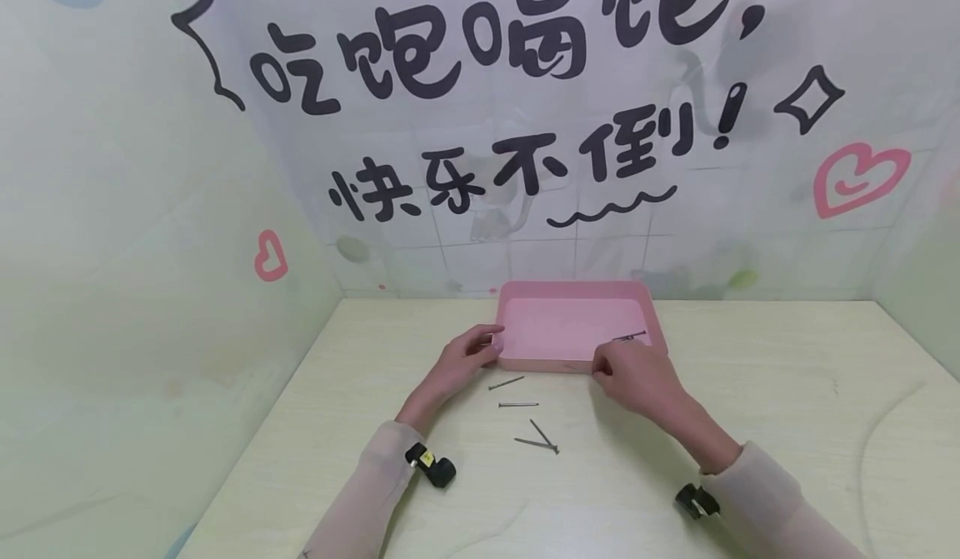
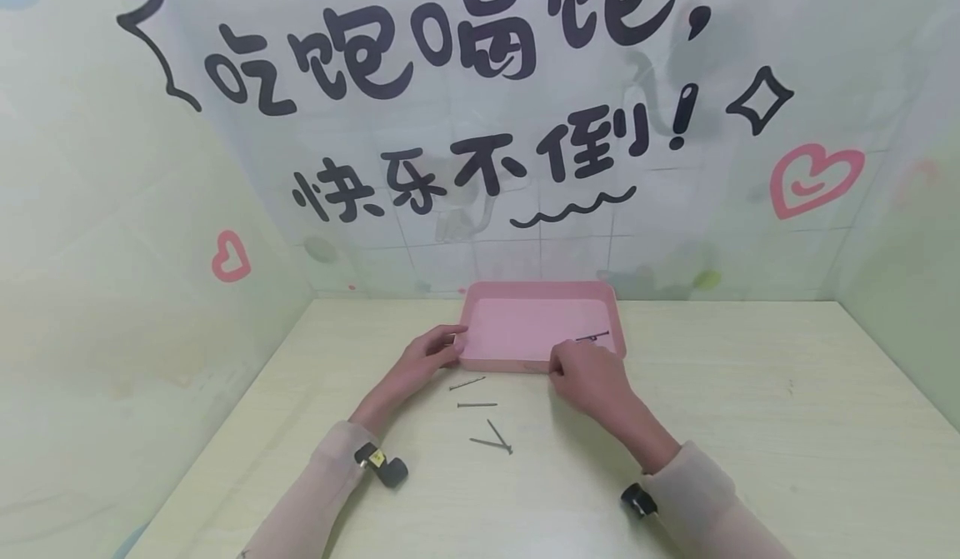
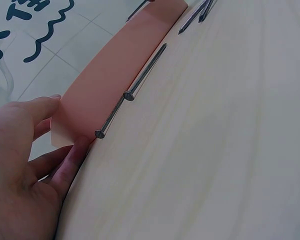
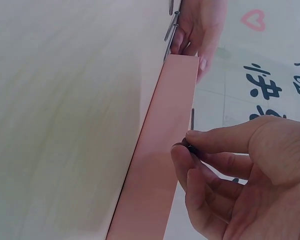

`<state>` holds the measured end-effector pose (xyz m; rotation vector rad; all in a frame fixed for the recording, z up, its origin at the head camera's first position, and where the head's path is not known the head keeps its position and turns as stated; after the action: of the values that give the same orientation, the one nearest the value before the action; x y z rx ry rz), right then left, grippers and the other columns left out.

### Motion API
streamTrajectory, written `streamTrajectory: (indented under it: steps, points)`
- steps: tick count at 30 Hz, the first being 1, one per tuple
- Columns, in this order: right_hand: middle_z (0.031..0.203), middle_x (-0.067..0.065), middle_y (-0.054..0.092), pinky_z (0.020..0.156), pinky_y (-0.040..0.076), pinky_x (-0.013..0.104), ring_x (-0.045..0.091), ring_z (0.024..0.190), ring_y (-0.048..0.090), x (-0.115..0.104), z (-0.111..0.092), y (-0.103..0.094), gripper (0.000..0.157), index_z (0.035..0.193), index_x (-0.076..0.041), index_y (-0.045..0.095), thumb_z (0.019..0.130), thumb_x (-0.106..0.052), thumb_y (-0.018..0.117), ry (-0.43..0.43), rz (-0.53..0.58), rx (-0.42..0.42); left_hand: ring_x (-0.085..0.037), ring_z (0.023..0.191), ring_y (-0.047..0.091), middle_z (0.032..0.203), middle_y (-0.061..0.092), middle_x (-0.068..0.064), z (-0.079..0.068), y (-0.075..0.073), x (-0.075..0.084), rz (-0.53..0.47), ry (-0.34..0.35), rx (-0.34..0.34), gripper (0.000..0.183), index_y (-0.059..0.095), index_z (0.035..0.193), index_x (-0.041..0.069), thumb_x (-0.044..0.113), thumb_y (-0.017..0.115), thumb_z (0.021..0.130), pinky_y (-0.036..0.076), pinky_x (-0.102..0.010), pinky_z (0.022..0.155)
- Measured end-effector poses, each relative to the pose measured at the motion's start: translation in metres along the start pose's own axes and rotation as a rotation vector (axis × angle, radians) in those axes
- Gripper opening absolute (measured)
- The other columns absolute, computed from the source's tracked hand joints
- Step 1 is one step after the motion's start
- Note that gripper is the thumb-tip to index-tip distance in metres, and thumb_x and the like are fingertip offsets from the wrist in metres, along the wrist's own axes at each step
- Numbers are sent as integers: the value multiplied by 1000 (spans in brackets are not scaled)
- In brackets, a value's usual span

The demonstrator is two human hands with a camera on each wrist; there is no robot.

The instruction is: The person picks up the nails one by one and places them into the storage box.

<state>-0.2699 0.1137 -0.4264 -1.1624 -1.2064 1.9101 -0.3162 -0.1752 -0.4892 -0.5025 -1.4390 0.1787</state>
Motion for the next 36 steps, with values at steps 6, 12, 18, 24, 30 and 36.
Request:
streamTrajectory:
  steps: [6,12,18,24,30,36]
  points:
    - [71,-2,65,57,42,25,11,61,49,2,2,-1,7,87,-8,77,92,-6,72,15,19,26,-24,125,65,145,62,-11,0,0,-1,-1,4,6,41,59,145,23,29,62,105,56,-39,106]
    - [71,-2,67,52,39,24,11,61,49,5,2,-3,7,87,-9,78,91,-7,72,16,34,55,-24,126,65,145,63,-11,0,1,0,-1,4,12,41,59,145,23,29,62,105,56,-40,106]
    - [82,2,74,51,42,26,11,65,54,9,4,-5,7,92,-8,78,92,-9,72,47,47,44,-24,126,65,145,62,-11,0,0,0,0,-2,9,41,59,145,22,29,62,105,56,-38,106]
    - [87,4,75,53,44,28,14,69,56,14,4,-6,8,94,-7,78,92,-8,71,77,52,40,-25,127,64,145,62,-12,0,0,1,2,6,5,41,58,146,21,30,61,105,56,-38,106]
    - [88,4,76,53,44,28,13,69,58,16,4,-7,8,95,-8,78,93,-9,70,88,62,41,-24,126,65,145,63,-10,0,1,-1,-2,-4,9,41,59,145,23,30,62,105,57,-39,106]
    - [89,4,76,52,43,28,13,65,57,19,4,-9,11,97,-8,78,94,-10,67,105,82,48,-25,127,64,145,63,-10,1,1,-2,-7,0,12,41,59,145,22,28,62,105,57,-38,105]
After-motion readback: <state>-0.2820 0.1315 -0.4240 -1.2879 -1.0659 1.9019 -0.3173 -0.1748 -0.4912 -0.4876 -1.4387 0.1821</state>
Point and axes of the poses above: each hand's wrist, its own z-axis towards the middle knuckle, its own y-axis out of the palm, x = y × z, the point moved 2 cm from there along z, towards the middle knuckle
